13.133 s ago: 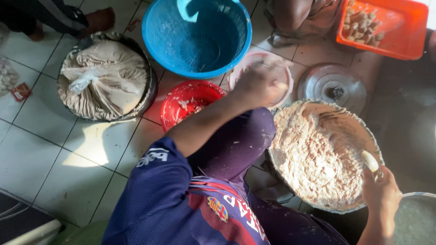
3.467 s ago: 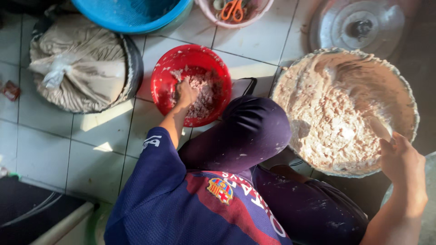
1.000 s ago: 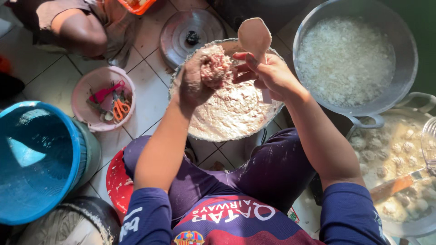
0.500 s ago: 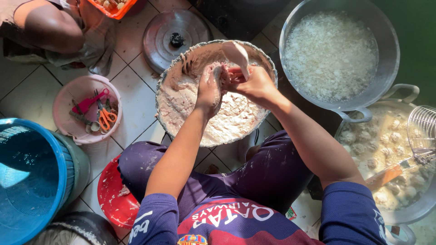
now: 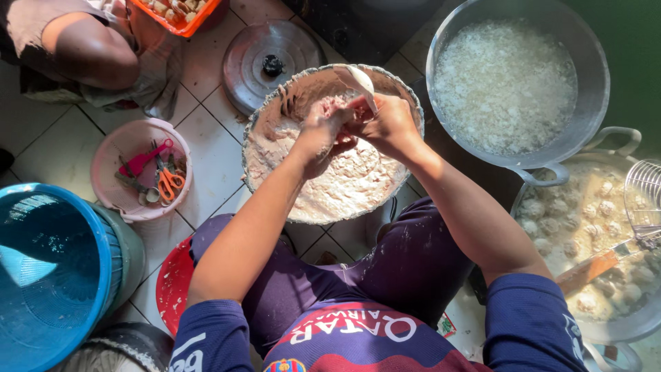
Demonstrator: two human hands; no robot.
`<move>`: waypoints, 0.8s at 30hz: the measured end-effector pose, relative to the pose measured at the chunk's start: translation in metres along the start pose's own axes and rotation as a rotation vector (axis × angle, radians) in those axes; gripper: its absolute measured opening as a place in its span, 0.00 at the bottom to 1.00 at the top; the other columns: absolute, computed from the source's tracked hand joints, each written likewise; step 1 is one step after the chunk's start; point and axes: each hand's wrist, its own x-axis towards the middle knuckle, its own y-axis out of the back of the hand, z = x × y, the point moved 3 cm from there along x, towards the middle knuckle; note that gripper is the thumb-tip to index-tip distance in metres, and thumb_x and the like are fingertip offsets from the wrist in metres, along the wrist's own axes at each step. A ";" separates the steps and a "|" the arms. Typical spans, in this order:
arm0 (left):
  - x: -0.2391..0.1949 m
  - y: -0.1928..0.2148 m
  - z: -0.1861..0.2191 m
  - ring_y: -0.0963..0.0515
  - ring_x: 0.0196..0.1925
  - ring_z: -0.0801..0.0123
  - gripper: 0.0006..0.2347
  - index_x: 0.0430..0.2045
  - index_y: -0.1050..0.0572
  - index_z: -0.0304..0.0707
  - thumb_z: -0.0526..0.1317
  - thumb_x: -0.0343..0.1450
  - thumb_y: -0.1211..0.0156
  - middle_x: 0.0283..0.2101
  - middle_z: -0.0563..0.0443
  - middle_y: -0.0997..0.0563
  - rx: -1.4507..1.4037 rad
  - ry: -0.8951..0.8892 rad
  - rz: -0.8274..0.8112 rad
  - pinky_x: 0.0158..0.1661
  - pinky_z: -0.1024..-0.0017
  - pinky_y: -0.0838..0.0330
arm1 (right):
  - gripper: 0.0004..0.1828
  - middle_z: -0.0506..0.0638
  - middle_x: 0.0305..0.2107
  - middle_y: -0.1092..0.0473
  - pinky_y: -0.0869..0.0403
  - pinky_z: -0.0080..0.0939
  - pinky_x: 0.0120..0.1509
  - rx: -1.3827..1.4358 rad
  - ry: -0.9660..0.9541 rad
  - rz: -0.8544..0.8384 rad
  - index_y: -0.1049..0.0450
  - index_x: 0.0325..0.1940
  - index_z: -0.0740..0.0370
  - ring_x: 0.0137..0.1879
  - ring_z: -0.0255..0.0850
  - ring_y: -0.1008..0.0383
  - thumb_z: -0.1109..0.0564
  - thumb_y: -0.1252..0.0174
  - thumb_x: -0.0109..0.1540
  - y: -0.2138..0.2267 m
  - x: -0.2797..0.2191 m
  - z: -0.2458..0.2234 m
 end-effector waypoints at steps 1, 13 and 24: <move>-0.006 -0.005 0.002 0.17 0.37 0.64 0.11 0.41 0.37 0.43 0.35 0.71 0.41 0.38 0.44 0.18 0.012 0.056 0.029 0.40 0.64 0.17 | 0.19 0.50 0.35 0.19 0.21 0.36 0.48 0.035 -0.030 -0.014 0.20 0.48 0.63 0.40 0.35 0.19 0.58 0.26 0.54 0.002 -0.002 0.000; 0.026 -0.007 -0.016 0.16 0.40 0.65 0.08 0.45 0.28 0.32 0.32 0.73 0.43 0.39 0.46 0.18 -0.207 -0.096 -0.124 0.46 0.67 0.17 | 0.16 0.53 0.37 0.20 0.21 0.36 0.50 0.281 -0.222 -0.057 0.20 0.47 0.68 0.42 0.36 0.20 0.59 0.29 0.58 0.024 -0.003 0.015; 0.034 -0.003 -0.012 0.19 0.34 0.67 0.06 0.40 0.28 0.35 0.38 0.75 0.43 0.36 0.46 0.20 -0.373 -0.090 -0.085 0.36 0.69 0.21 | 0.13 0.50 0.35 0.22 0.38 0.29 0.33 0.569 -0.360 -0.065 0.22 0.45 0.63 0.36 0.31 0.29 0.54 0.31 0.61 0.042 -0.005 0.037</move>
